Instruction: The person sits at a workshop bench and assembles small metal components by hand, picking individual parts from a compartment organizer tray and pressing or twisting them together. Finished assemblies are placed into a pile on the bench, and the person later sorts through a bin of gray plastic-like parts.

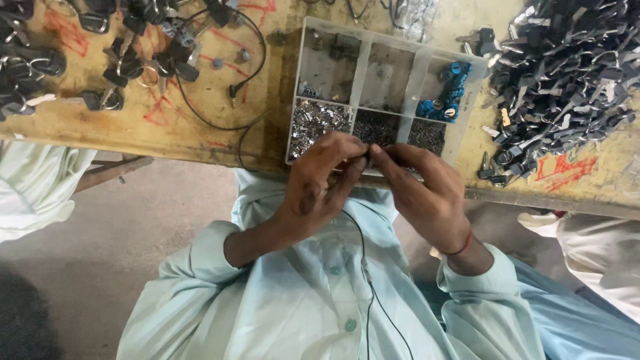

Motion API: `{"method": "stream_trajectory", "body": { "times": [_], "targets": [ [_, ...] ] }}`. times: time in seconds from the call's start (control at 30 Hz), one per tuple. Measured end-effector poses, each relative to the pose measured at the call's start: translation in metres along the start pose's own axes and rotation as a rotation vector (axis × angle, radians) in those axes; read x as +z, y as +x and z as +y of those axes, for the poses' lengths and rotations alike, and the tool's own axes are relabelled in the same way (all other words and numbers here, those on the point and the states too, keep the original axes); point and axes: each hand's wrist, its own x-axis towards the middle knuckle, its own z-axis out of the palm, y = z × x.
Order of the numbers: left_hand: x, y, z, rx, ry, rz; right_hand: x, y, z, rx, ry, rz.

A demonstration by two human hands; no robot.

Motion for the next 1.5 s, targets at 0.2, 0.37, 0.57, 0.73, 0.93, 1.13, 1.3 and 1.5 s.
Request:
{"method": "stream_trajectory", "body": {
  "times": [0.2, 0.37, 0.57, 0.73, 0.93, 1.13, 1.3, 1.5],
  "targets": [
    [-0.002, 0.0, -0.002, -0.014, -0.16, 0.009, -0.018, 0.01, 0.022, 0.333, 0.299, -0.191],
    [-0.003, 0.003, -0.016, 0.194, -0.086, -0.078, -0.006, 0.025, 0.105, 0.283, -0.505, 0.157],
    [0.0, 0.006, -0.021, 0.104, -0.136, -0.109, -0.003, -0.007, 0.13, 0.3, -0.306, 0.153],
    [0.003, 0.009, -0.025, 0.106, -0.106, -0.133, -0.002, -0.014, 0.126, 0.262, -0.118, 0.158],
    [0.005, 0.01, -0.023, 0.221, -0.014, -0.155, -0.008, -0.015, 0.103, 0.421, 0.256, 0.197],
    [0.0, 0.011, -0.018, 0.509, 0.405, -0.199, -0.008, -0.042, 0.055, 0.523, 0.829, -0.058],
    [0.0, 0.014, -0.014, 0.582, 0.505, -0.232, -0.009, -0.046, 0.043, 0.7, 0.927, -0.031],
    [-0.004, 0.013, -0.013, 0.664, 0.574, -0.248, -0.007, -0.048, 0.048, 0.544, 0.991, -0.18]
  ]
}}
